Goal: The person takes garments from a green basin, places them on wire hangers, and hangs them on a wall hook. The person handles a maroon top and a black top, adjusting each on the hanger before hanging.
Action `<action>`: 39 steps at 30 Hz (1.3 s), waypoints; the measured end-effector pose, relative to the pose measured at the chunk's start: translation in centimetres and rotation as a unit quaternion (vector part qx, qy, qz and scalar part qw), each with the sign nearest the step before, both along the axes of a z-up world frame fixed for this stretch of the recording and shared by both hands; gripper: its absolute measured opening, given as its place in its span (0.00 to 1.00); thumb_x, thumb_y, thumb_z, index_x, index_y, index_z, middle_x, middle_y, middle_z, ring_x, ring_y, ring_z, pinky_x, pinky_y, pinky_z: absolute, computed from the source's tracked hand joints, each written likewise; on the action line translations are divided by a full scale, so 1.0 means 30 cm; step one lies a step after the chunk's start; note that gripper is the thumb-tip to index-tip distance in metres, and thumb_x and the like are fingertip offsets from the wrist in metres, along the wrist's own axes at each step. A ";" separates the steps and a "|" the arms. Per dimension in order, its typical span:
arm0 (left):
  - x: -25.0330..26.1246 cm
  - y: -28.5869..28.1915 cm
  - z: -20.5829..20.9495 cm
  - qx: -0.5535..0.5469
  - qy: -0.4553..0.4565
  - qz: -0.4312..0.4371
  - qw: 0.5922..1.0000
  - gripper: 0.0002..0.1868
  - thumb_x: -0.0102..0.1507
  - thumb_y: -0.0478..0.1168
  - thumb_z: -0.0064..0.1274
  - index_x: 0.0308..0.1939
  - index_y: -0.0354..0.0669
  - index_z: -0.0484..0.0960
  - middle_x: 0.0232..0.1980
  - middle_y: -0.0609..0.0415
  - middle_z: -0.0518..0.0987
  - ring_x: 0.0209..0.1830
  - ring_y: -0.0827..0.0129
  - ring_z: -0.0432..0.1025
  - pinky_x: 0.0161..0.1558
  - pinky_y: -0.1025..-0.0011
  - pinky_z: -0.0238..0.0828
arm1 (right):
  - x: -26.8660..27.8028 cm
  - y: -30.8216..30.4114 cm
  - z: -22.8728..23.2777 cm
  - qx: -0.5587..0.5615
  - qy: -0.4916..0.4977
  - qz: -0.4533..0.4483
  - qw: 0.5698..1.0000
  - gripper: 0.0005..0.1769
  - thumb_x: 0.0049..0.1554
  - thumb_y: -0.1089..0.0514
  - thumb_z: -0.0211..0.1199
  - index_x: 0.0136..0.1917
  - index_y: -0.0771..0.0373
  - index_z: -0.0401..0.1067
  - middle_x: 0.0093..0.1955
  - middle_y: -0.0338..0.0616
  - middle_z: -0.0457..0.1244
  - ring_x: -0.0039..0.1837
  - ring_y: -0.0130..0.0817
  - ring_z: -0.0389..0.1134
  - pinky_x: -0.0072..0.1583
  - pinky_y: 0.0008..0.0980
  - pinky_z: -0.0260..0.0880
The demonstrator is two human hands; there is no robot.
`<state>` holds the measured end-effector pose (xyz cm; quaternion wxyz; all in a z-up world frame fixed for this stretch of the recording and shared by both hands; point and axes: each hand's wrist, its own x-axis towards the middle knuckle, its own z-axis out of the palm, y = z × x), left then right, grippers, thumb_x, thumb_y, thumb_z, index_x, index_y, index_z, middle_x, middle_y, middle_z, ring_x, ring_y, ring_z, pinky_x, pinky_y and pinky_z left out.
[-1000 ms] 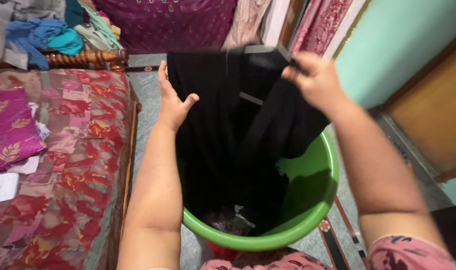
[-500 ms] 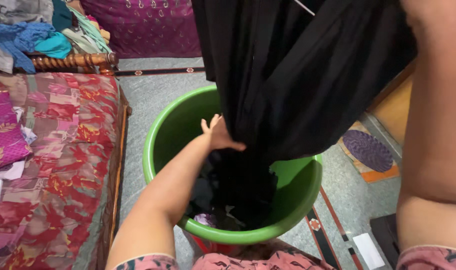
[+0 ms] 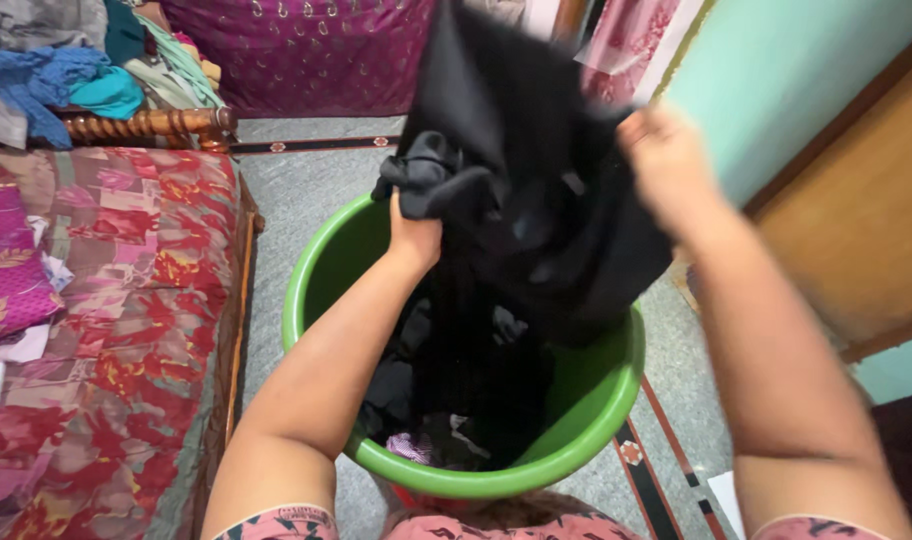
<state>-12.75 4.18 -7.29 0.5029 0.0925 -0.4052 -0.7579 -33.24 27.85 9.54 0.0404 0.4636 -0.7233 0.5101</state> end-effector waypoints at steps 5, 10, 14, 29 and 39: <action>0.089 0.056 0.056 0.136 0.131 -0.122 0.974 0.20 0.72 0.49 0.37 0.62 0.45 0.73 0.61 0.49 0.78 0.60 0.59 0.73 0.63 0.61 0.70 | 0.332 -0.137 -0.214 0.138 -0.022 0.143 0.980 0.29 0.48 0.49 0.74 0.57 0.67 0.72 0.50 0.50 0.69 0.52 0.38 0.70 0.56 0.37 0.70; 0.098 0.108 -0.001 0.066 0.132 -0.148 0.978 0.16 0.75 0.45 0.40 0.66 0.49 0.71 0.63 0.50 0.76 0.63 0.57 0.70 0.66 0.57 0.68 | 0.502 -0.203 -0.287 0.102 -0.022 0.229 0.968 0.38 0.37 0.49 0.81 0.57 0.67 0.72 0.53 0.51 0.71 0.56 0.40 0.72 0.59 0.37 0.68; 0.105 0.095 0.006 0.138 0.166 -0.200 0.956 0.22 0.72 0.48 0.41 0.67 0.44 0.70 0.66 0.47 0.75 0.64 0.53 0.70 0.66 0.58 0.66 | 0.501 -0.218 -0.328 0.124 -0.021 0.173 0.977 0.24 0.44 0.52 0.77 0.50 0.65 0.76 0.45 0.50 0.72 0.49 0.39 0.75 0.54 0.37 0.73; 0.223 0.069 0.166 -0.437 -0.529 -0.188 0.703 0.62 0.48 0.44 0.78 0.78 0.40 0.53 0.74 0.40 0.61 0.75 0.50 0.55 0.72 0.60 0.54 | 0.292 -0.071 0.166 -0.170 -0.016 0.209 0.963 0.13 0.63 0.68 0.58 0.60 0.72 0.74 0.56 0.40 0.69 0.58 0.32 0.69 0.61 0.34 0.72; -0.013 0.065 -0.143 -0.333 -0.365 -0.112 0.862 0.17 0.66 0.38 0.51 0.58 0.37 0.80 0.52 0.44 0.85 0.55 0.61 0.78 0.58 0.64 0.74 | 0.363 0.029 0.492 -0.139 -0.091 0.095 0.982 0.05 0.58 0.69 0.54 0.45 0.66 0.71 0.34 0.36 0.62 0.29 0.27 0.57 0.30 0.33 0.51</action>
